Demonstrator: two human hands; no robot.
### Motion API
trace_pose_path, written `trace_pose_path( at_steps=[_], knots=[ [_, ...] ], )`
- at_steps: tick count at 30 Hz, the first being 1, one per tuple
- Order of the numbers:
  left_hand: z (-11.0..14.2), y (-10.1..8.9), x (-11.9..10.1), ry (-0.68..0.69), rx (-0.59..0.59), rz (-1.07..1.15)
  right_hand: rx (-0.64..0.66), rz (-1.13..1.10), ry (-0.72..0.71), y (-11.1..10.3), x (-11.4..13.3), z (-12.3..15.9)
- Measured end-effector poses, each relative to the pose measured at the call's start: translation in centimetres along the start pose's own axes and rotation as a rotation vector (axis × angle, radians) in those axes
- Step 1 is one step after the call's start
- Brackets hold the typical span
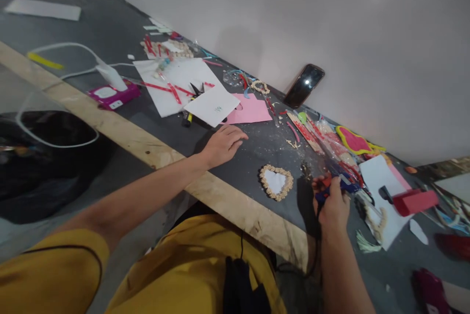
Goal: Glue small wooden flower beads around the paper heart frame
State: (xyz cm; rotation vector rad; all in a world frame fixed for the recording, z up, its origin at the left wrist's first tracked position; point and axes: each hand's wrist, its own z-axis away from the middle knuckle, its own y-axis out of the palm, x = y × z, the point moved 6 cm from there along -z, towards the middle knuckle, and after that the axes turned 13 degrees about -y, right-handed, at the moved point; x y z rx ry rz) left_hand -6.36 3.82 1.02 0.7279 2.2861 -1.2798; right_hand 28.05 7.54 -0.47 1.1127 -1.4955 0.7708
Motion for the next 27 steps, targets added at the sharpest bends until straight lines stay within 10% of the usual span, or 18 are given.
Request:
trace_pose_path(
  at_steps=[12, 27],
  knots=[
    [-0.3, 0.3, -0.2, 0.004, 0.108, 0.005, 0.064, 0.044, 0.045, -0.5, -1.1, 0.0],
    [-2.7, 5.8, -5.1, 0.256, 0.589, 0.151, 0.155, 0.12, 0.128, -0.6, 0.5, 1.4]
  ],
)
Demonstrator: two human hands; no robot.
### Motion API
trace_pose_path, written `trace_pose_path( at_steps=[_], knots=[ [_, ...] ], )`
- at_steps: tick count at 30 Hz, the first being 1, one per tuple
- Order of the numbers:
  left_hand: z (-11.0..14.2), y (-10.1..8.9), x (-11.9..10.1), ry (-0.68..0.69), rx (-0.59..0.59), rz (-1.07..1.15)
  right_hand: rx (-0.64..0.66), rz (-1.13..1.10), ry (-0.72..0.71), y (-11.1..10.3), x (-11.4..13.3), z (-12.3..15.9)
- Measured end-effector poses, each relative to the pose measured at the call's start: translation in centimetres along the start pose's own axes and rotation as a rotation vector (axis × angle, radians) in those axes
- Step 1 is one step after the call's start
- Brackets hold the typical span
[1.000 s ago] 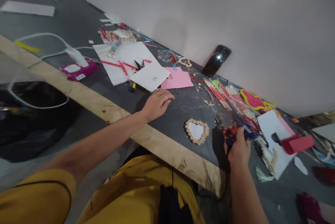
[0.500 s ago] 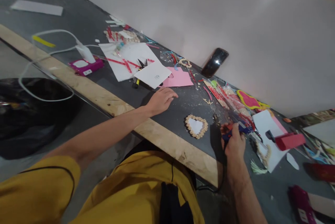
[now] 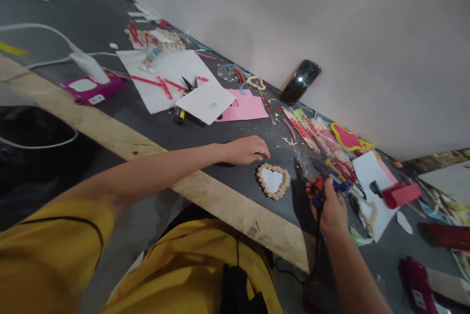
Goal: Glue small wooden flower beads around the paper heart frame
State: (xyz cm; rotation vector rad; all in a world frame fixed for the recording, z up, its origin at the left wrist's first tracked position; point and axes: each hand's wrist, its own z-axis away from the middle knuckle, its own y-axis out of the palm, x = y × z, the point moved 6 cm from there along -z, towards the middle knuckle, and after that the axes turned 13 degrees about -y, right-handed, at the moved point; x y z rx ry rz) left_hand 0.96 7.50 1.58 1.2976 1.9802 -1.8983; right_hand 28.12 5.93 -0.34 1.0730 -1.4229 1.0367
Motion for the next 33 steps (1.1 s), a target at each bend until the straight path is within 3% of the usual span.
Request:
trace_pose_path(
  at_steps=[8, 11, 13, 19, 25, 33],
  knots=[
    [0.7, 0.7, 0.8, 0.07, 0.007, 0.055, -0.034, 0.079, 0.067, -2.1, -0.1, 5.2],
    [1.2, 0.7, 0.2, 0.166, -0.024, 0.04, -0.006, 0.146, 0.06, -2.3, 0.2, 6.3],
    [1.4, 0.7, -0.2, 0.209, -0.033, 0.004, 0.02, 0.205, 0.038, -2.0, 0.7, 6.6],
    [1.6, 1.3, -0.3, 0.164, 0.046, -0.089, 0.021, 0.307, 0.02, -0.8, 2.0, 6.5],
    [1.7, 1.7, -0.2, 0.137, 0.098, -0.157, 0.118, 0.297, -0.08, 0.2, 1.2, 5.8],
    [1.7, 1.8, -0.6, 0.143, 0.11, -0.237, 0.173, 0.341, -0.088, 0.1, 0.6, 5.8]
  ],
)
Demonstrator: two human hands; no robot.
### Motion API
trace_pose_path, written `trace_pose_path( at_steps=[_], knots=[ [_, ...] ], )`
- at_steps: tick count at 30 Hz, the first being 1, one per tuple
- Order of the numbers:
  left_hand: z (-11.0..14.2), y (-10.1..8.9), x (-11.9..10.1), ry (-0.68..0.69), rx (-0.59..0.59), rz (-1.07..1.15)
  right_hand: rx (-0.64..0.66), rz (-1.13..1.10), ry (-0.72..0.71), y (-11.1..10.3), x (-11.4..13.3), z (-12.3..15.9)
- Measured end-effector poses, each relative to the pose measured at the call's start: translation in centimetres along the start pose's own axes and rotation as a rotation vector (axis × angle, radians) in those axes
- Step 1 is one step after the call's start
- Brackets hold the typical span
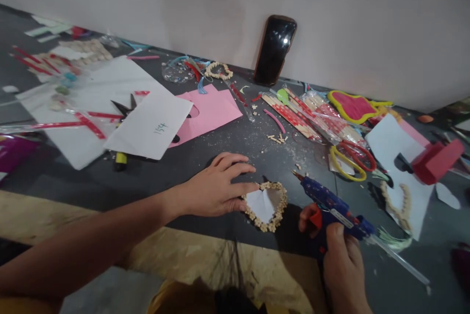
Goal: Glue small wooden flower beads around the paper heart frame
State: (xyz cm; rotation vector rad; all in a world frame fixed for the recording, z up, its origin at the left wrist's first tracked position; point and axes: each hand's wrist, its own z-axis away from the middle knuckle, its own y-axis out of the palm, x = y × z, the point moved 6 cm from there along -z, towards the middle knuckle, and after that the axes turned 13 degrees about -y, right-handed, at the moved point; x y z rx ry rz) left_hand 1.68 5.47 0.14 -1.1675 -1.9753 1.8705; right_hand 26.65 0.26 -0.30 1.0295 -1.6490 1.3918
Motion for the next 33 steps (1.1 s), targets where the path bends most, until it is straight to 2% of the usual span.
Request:
trace_pose_path(
  at_steps=[15, 22, 26, 33],
  knots=[
    [0.0, 0.1, 0.1, -0.003, 0.01, 0.013, 0.058, 0.076, -0.073, 0.3, 1.1, -0.1],
    [-0.1, 0.1, 0.2, -0.017, 0.02, 0.014, 0.213, 0.233, -0.318, 1.1, 3.7, 0.3],
    [-0.1, 0.0, 0.2, -0.013, 0.008, 0.029, 0.325, 0.291, -0.334, 1.8, 3.4, 0.8],
    [-0.1, 0.1, 0.3, -0.021, 0.002, 0.031, 0.349, 0.363, -0.291, 1.7, 1.7, 1.1]
  ],
)
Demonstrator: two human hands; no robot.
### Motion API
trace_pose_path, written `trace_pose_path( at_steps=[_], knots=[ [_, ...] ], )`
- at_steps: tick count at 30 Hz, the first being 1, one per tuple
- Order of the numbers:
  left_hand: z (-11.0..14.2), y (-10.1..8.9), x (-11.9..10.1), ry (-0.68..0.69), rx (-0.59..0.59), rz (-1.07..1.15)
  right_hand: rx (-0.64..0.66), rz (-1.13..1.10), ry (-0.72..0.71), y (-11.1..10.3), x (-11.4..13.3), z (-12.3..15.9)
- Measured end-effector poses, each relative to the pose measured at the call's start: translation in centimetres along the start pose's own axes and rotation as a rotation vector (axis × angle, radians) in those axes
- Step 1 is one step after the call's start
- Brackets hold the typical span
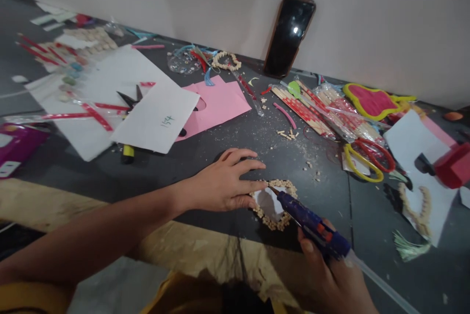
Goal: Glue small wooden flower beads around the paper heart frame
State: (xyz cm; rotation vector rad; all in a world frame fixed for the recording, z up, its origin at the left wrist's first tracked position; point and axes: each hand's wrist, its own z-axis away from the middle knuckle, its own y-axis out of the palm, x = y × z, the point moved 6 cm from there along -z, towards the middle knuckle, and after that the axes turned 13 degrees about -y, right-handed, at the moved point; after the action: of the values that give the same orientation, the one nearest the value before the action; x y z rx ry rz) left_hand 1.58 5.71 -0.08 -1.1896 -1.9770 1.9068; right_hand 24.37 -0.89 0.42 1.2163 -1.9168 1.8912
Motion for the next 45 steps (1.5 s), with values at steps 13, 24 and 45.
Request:
trace_pose_path(
  at_steps=[13, 24, 45],
  knots=[
    [0.0, -0.2, 0.0, 0.002, -0.004, 0.003, -0.003, 0.098, -0.093, 0.2, 0.7, -0.4],
    [0.0, -0.1, 0.0, 0.006, 0.01, 0.004, -0.002, 0.09, -0.041, 0.1, 0.5, -0.5],
    [0.0, -0.2, 0.0, 0.014, -0.009, 0.007, -0.152, 0.012, 0.117, -0.8, 0.3, 1.2]
  ],
)
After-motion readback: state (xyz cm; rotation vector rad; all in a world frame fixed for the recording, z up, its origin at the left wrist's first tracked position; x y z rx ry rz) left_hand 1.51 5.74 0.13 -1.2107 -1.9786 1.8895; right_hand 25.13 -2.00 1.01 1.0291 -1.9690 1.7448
